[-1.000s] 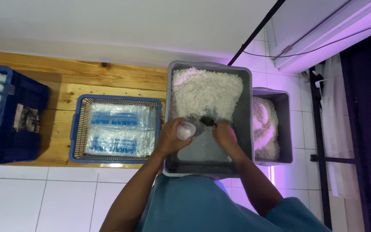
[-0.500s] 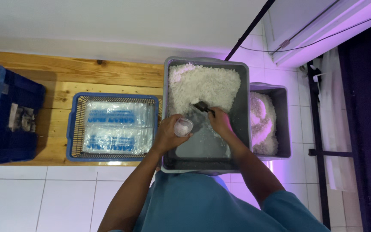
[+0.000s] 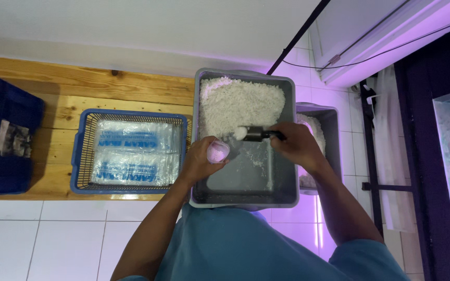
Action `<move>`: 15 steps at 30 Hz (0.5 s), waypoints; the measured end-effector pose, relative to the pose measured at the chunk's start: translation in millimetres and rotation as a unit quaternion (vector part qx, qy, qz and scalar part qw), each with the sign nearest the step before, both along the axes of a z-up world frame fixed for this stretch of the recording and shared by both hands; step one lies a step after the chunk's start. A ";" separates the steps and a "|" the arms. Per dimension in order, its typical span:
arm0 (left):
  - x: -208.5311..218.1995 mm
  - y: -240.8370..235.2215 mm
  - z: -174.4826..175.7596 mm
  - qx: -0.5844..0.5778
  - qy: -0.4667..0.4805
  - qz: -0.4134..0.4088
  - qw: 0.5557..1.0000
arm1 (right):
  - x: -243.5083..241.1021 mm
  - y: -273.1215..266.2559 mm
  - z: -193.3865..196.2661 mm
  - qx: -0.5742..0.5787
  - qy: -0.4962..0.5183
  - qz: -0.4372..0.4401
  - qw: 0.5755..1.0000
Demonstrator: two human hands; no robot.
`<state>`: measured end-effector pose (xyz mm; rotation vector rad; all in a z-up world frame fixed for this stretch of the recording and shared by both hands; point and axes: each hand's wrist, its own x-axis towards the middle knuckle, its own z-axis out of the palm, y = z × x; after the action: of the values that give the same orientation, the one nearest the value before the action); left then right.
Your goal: The person uses a scoop to measure white crystalline salt into a small plastic cup, transfers the salt into a plastic bag, and then places the bag into a blue crate.
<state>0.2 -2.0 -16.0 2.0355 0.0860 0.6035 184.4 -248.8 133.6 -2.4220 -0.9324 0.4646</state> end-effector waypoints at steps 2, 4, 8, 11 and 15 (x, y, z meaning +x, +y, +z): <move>0.0 -0.8 -2.7 0.001 -0.002 0.002 1.000 | -14.7 18.4 26.6 -0.034 -0.004 0.039 0.999; -0.4 -0.9 -3.6 0.003 -0.003 0.006 1.000 | -28.0 33.6 38.7 -0.068 -0.008 0.080 0.994; -2.9 -1.5 -0.2 -0.020 0.014 -0.009 1.000 | -45.3 49.8 18.8 -0.043 -0.221 0.214 0.950; -3.6 -1.9 2.9 -0.029 0.026 -0.016 0.999 | -55.9 56.8 22.4 -0.023 -0.327 0.265 0.907; -3.3 -2.0 -1.4 -0.025 0.033 -0.013 0.999 | -64.1 50.6 41.2 -0.013 -0.350 0.285 0.892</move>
<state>-3.1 -3.9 -17.5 2.0045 0.1116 0.5130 120.3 -198.1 174.8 -2.3215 -1.9709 -0.2564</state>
